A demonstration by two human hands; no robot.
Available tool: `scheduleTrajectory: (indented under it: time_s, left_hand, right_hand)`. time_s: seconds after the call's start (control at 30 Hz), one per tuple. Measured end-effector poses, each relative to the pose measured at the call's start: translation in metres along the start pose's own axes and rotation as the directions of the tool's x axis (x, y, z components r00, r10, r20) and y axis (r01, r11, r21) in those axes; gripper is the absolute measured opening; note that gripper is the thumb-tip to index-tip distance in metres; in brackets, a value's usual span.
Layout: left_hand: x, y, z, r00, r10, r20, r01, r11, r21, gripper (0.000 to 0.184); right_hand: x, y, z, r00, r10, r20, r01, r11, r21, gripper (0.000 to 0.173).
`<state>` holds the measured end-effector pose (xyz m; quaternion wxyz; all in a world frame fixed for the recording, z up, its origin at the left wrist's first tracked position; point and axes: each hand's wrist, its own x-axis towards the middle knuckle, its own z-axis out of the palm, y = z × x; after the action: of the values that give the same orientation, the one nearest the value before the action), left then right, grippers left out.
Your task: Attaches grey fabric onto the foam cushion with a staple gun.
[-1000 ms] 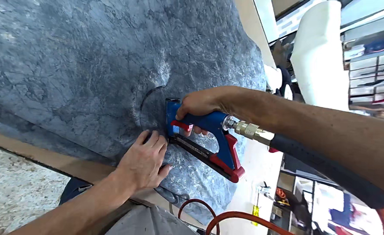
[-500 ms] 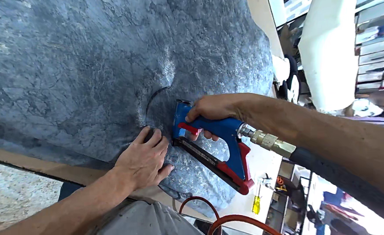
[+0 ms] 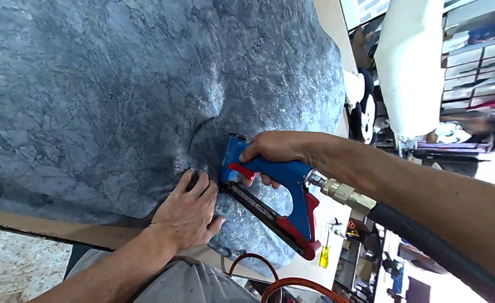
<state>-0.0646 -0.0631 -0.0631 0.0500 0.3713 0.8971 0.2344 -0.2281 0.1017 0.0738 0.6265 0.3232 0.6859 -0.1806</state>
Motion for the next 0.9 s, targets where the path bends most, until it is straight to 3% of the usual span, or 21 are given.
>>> scheduleTrajectory:
  time_s: [0.17, 0.27, 0.4, 0.63, 0.9]
  left_hand:
    - [0.000, 0.000, 0.003, 0.999, 0.004, -0.036, -0.004, 1.000, -0.015, 0.069]
    - [-0.001, 0.000, 0.006, 0.998, 0.009, -0.070, -0.010, 1.000, -0.012, 0.068]
    - [-0.006, -0.010, -0.010, 0.999, 0.040, 0.004, -0.040, 0.999, -0.030, 0.066]
    - [-0.003, -0.031, -0.021, 0.991, 0.108, 0.081, -0.111, 0.993, 0.031, 0.070]
    - [-0.002, -0.032, -0.016, 0.994, 0.101, 0.033, -0.101, 0.995, -0.015, 0.067]
  right_hand:
    - [-0.013, -0.001, 0.011, 0.997, 0.038, -0.068, -0.035, 0.998, 0.047, 0.027]
    - [-0.002, 0.004, 0.006, 1.000, 0.023, -0.017, -0.022, 0.997, 0.068, 0.024]
    - [-0.002, 0.009, 0.003, 1.000, 0.011, -0.013, -0.010, 0.997, 0.074, 0.025]
    - [0.002, 0.019, -0.001, 0.999, 0.029, 0.028, -0.035, 0.969, 0.245, 0.030]
    - [0.003, 0.006, 0.000, 0.998, 0.051, 0.048, -0.060, 0.978, 0.201, 0.023]
